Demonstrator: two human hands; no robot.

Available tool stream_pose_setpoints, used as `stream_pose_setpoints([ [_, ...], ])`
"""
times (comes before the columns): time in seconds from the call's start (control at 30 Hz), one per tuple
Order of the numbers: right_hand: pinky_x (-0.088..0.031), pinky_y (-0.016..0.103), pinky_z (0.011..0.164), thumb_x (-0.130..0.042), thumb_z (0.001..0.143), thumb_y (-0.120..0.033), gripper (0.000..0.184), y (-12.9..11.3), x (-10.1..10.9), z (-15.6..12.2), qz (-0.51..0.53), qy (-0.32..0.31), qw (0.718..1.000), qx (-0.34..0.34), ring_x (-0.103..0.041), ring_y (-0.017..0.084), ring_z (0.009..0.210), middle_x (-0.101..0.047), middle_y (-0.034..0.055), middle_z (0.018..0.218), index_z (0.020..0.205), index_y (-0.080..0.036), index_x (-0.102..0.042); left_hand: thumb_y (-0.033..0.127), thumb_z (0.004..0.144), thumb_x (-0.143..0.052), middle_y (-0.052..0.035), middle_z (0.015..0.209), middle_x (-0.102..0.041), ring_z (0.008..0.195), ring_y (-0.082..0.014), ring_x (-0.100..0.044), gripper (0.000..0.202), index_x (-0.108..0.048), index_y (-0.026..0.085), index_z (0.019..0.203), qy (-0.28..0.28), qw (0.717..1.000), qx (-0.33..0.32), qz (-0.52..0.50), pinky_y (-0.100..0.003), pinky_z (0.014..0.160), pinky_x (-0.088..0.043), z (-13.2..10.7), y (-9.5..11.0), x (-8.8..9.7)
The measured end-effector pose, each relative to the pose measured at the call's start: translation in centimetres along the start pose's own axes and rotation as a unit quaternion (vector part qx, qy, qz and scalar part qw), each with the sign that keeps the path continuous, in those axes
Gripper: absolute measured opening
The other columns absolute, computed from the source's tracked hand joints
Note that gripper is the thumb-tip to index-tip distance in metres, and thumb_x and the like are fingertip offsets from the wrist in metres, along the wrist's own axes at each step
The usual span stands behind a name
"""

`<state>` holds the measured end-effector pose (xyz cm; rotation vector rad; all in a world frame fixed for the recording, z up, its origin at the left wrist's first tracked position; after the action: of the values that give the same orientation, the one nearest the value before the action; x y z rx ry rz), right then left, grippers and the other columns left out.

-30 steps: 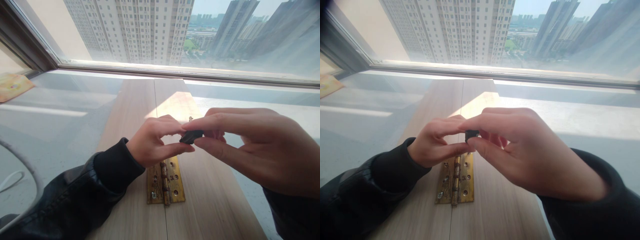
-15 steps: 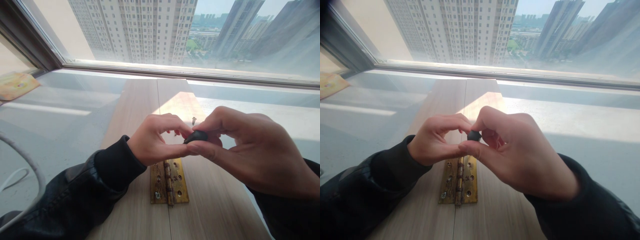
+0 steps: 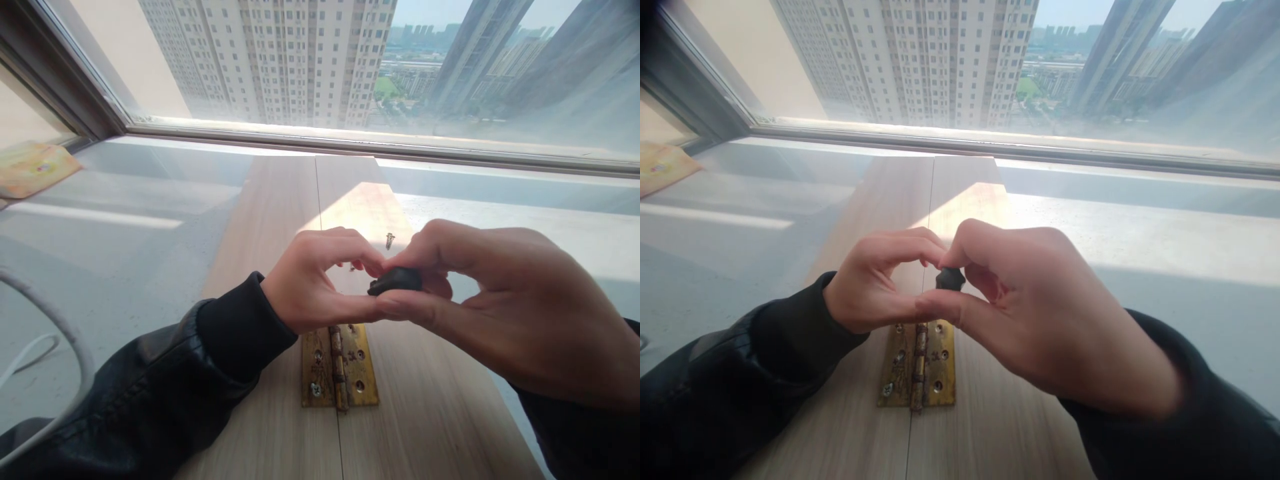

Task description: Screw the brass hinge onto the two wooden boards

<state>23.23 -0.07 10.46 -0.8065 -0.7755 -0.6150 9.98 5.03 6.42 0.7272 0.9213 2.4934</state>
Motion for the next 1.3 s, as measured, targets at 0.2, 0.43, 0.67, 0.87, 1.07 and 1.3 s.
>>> stream_pose_setpoints([
  [0.2, -0.042, 0.026, 0.047, -0.061, 0.090, -0.042, 0.022, -0.2, -0.8, 0.1, 0.068, -0.005, 0.998, -0.010, -0.053, 0.010, 0.054, -0.064, -0.0017, 0.070, 0.098, -0.022, -0.065, 0.022, 0.081, -0.072, -0.0119, 0.080, -0.072, 0.075, -0.0168, -0.065, 0.016, -0.071, 0.006, 0.086, -0.038, 0.999, 0.014, -0.027, -0.031, 0.071, -0.053, -0.3, -0.3, 0.0],
  [0.43, -0.040, 0.025, 0.045, -0.065, 0.087, -0.038, 0.015, 0.5, -0.4, -0.3, 0.062, -0.001, 0.998, -0.030, -0.054, 0.009, 0.054, -0.062, -0.0030, 0.065, 0.086, -0.023, -0.063, 0.022, 0.071, -0.081, -0.0063, 0.075, -0.071, 0.068, -0.0125, -0.061, 0.018, -0.069, 0.011, 0.079, -0.009, 1.000, 0.008, -0.010, -0.026, 0.066, -0.052, -0.2, -0.3, 0.0],
  [0.67, -0.038, 0.026, 0.043, -0.068, 0.084, -0.044, 0.023, 0.0, -0.7, -0.4, 0.065, 0.045, 0.996, -0.043, -0.048, 0.009, 0.050, -0.054, -0.0036, 0.059, 0.087, -0.022, -0.061, 0.020, 0.074, -0.078, -0.0097, 0.072, -0.070, 0.067, -0.0141, -0.062, 0.015, -0.069, 0.008, 0.073, 0.018, 1.000, 0.005, -0.011, -0.027, 0.064, -0.052, -0.5, -0.4, -0.1],
  [0.87, -0.045, 0.025, 0.049, -0.059, 0.091, -0.034, 0.014, -0.1, 0.1, 0.0, 0.091, -0.031, 0.995, 0.005, -0.062, 0.012, 0.063, -0.070, -0.0013, 0.075, 0.088, -0.025, -0.070, 0.012, 0.083, -0.067, -0.0151, 0.087, -0.074, 0.084, -0.0204, -0.068, 0.016, -0.073, 0.006, 0.097, -0.116, 0.991, 0.043, -0.043, -0.039, 0.083, -0.056, 0.0, -0.1, -1.0],
  [1.07, -0.036, 0.025, 0.038, -0.063, 0.087, -0.047, 0.030, 0.0, -0.8, -0.1, 0.055, 0.018, 0.997, -0.044, -0.051, 0.009, 0.044, -0.061, -0.0021, 0.053, 0.073, -0.020, -0.063, 0.027, 0.066, -0.085, -0.0068, 0.071, -0.070, 0.067, -0.0140, -0.061, 0.025, -0.070, 0.010, 0.075, 0.029, 0.999, 0.025, 0.025, -0.027, 0.065, -0.051, -0.3, -0.1, -0.3],
  [1.3, -0.043, 0.022, 0.044, -0.060, 0.090, -0.040, 0.020, -0.2, -0.6, -0.2, 0.123, -0.036, 0.988, -0.087, -0.054, 0.008, 0.050, -0.061, -0.0046, 0.061, 0.098, -0.023, -0.066, 0.016, 0.078, -0.075, -0.0106, 0.078, -0.073, 0.075, -0.0147, -0.064, 0.011, -0.073, 0.006, 0.083, -0.013, 0.999, 0.003, -0.045, -0.027, 0.073, -0.052, -0.4, -0.6, -0.1],
])
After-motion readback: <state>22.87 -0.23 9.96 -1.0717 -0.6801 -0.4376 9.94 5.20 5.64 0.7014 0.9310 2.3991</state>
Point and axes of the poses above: each hand's wrist, its own z-axis towards the middle knuckle, its own x-axis out of the back of the hand, y = z × x, the point moved 5 cm from there along z, towards the middle knuckle
